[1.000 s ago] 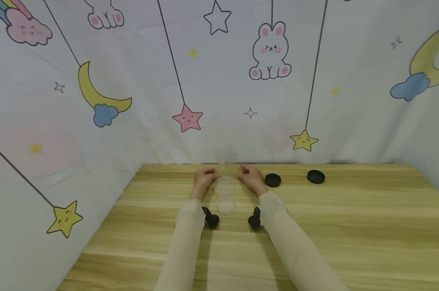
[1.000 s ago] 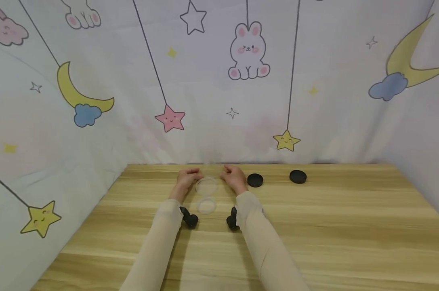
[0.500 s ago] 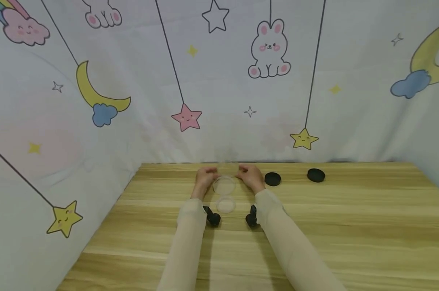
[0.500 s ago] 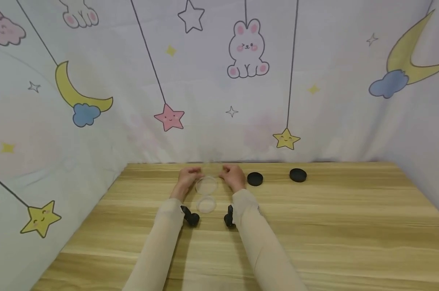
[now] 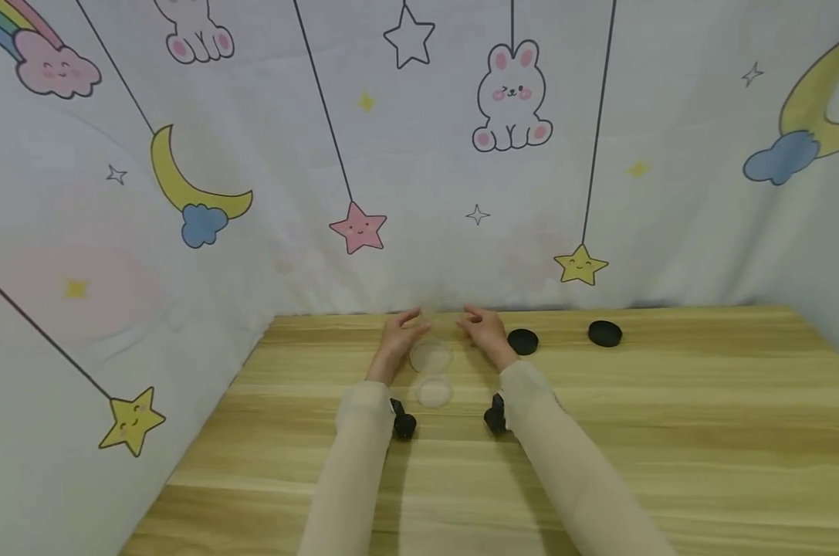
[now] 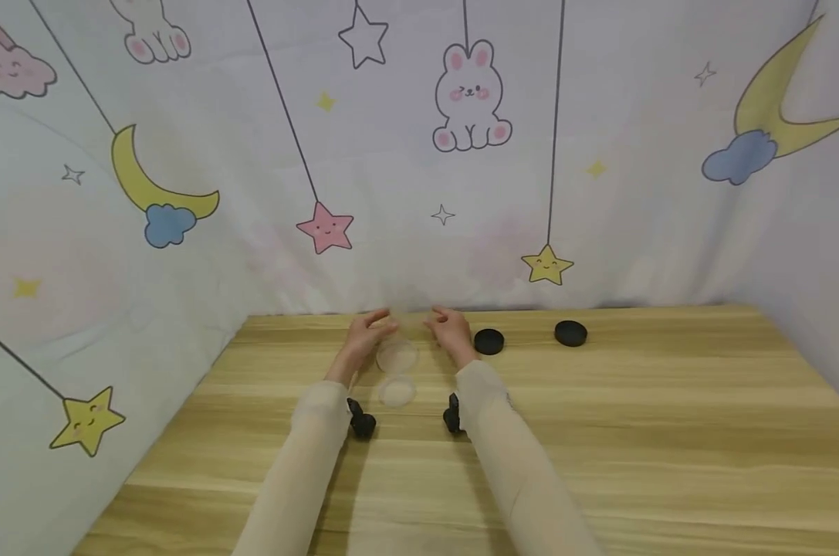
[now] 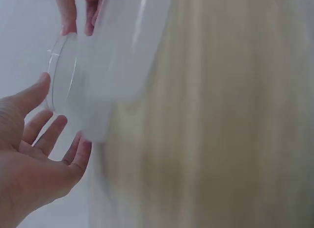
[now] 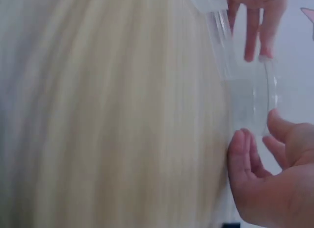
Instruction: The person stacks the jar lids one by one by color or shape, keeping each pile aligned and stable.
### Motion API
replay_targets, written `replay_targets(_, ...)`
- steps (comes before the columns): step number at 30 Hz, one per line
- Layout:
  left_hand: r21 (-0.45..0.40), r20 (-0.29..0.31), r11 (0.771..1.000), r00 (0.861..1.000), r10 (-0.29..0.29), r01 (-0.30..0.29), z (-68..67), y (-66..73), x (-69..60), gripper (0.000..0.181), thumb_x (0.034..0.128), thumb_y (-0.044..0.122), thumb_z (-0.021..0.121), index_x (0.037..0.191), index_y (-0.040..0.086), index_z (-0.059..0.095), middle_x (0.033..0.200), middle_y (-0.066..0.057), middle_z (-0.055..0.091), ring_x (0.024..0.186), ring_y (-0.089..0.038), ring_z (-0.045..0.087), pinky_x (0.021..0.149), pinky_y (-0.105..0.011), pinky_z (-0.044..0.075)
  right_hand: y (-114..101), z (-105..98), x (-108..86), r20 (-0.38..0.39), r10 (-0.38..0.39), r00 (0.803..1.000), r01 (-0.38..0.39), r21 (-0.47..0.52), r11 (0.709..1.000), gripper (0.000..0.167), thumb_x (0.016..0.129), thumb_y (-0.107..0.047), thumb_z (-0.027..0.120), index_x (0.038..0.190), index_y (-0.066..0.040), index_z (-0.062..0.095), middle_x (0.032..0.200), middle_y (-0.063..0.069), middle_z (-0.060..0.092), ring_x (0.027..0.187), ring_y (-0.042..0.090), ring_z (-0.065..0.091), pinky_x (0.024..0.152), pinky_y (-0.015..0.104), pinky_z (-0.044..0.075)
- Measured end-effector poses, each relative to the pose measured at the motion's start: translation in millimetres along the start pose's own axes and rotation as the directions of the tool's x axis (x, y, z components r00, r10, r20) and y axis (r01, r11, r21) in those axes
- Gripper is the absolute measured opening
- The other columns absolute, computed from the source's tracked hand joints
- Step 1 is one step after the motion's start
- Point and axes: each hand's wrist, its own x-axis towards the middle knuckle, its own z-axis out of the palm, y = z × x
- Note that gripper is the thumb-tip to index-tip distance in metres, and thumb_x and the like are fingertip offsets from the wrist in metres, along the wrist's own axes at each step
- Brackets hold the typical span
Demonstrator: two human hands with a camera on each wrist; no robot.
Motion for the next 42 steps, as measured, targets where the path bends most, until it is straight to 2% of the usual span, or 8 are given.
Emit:
replay_targets(3, 0.063, 0.052, 0.998, 0.998, 0.026, -0.030, 7.4, 71.0, -55.0, 0.056, 0.0937, 0.012, 0.064, 0.144, -0.001, 0.043, 0.153, -0.020, 0.039, 0.132, -0.040, 0.043, 0.105, -0.047, 0.043, -2.6, -10.0, -4.3, 0.024, 0.031, 0.999, -0.034, 0.127, 0.991, 0.054, 0.099, -0.022, 0.057, 0.149, -0.008, 0.040, 0.128, 0.023, 0.058, 0.081, 0.017, 0.060, 0.067, 0.025, 0.053)
replay_targets(6, 0.068, 0.068, 0.993, 0.994, 0.089, -0.094, 12.4, 91.7, -65.6, 0.056, 0.0945, 0.013, 0.063, 0.144, -0.002, 0.042, 0.157, -0.020, 0.032, 0.133, -0.045, 0.039, 0.104, -0.050, 0.043, -7.8, -20.4, -10.8, 0.026, 0.053, 0.998, -0.057, 0.171, 0.984, 0.056, 0.101, -0.025, 0.055, 0.152, -0.013, 0.036, 0.135, 0.022, 0.053, 0.095, 0.024, 0.062, 0.082, 0.032, 0.056)
replay_targets(12, 0.022, -0.009, 0.992, 0.992, 0.123, -0.123, 27.0, 85.3, -54.8, 0.053, 0.0918, 0.016, 0.068, 0.140, 0.003, 0.050, 0.155, -0.012, 0.038, 0.130, -0.041, 0.044, 0.098, -0.044, 0.048, -21.3, -37.1, -29.0, 0.010, 0.045, 0.999, -0.046, 0.220, 0.974, 0.057, 0.101, -0.026, 0.054, 0.153, -0.016, 0.034, 0.141, 0.022, 0.050, 0.124, 0.037, 0.055, 0.104, 0.046, 0.047)
replay_targets(19, -0.090, -0.042, 0.981, 0.985, 0.169, -0.172, 51.3, 96.3, -71.0, 0.048, 0.0882, 0.016, 0.072, 0.132, 0.006, 0.054, 0.148, -0.014, 0.043, 0.117, -0.031, 0.053, 0.087, -0.036, 0.050, -30.2, -69.2, -56.3, -0.016, -0.054, 0.998, 0.056, 0.209, 0.976, 0.058, 0.100, -0.031, 0.055, 0.152, -0.017, 0.035, 0.137, 0.022, 0.054, 0.115, 0.031, 0.060, 0.102, 0.044, 0.049)
replay_targets(25, -0.151, 0.059, 0.963, 0.970, 0.234, -0.223, 63.4, 111.5, -91.9, 0.041, 0.0874, 0.007, 0.072, 0.122, -0.001, 0.051, 0.144, -0.013, 0.050, 0.119, -0.037, 0.058, 0.093, -0.035, 0.054, -28.7, -94.5, -84.3, -0.034, -0.117, 0.993, 0.119, 0.069, 0.991, 0.061, 0.098, -0.036, 0.057, 0.152, -0.017, 0.035, 0.133, 0.021, 0.057, 0.106, 0.024, 0.064, 0.095, 0.040, 0.054)
replay_targets(28, -0.157, 0.107, 0.956, 0.958, 0.265, -0.247, 68.1, 116.0, -100.3, 0.037, 0.0871, 0.002, 0.071, 0.116, -0.005, 0.049, 0.142, -0.016, 0.052, 0.115, -0.036, 0.062, 0.093, -0.035, 0.055, -27.4, -106.1, -97.5, -0.028, -0.142, 0.990, 0.143, 0.030, 0.989, 0.062, 0.098, -0.039, 0.057, 0.152, -0.018, 0.035, 0.133, 0.021, 0.058, 0.096, 0.010, 0.065, 0.093, 0.038, 0.055)
replay_targets(33, -0.122, 0.177, 0.967, 0.954, 0.242, -0.223, 78.0, 121.6, -112.0, 0.047, 0.0867, 0.006, 0.072, 0.126, -0.001, 0.048, 0.137, -0.016, 0.051, 0.100, -0.021, 0.065, 0.087, -0.031, 0.055, -23.1, -126.9, -115.9, 0.002, -0.183, 0.983, 0.183, -0.034, 0.982, 0.059, 0.099, -0.037, 0.056, 0.152, -0.018, 0.036, 0.132, 0.023, 0.058, 0.086, -0.007, 0.061, 0.088, 0.033, 0.056)
replay_targets(42, -0.034, 0.313, 0.984, 0.933, 0.177, -0.176, 97.1, 115.3, -129.9, 0.073, 0.0875, 0.014, 0.073, 0.150, 0.005, 0.036, 0.139, -0.014, 0.045, 0.099, -0.017, 0.063, 0.084, -0.028, 0.052, -11.8, -157.6, -138.3, 0.093, -0.171, 0.981, 0.180, -0.098, 0.979, 0.059, 0.099, -0.034, 0.057, 0.150, -0.012, 0.038, 0.132, 0.024, 0.056, 0.105, 0.017, 0.066, 0.094, 0.044, 0.054)
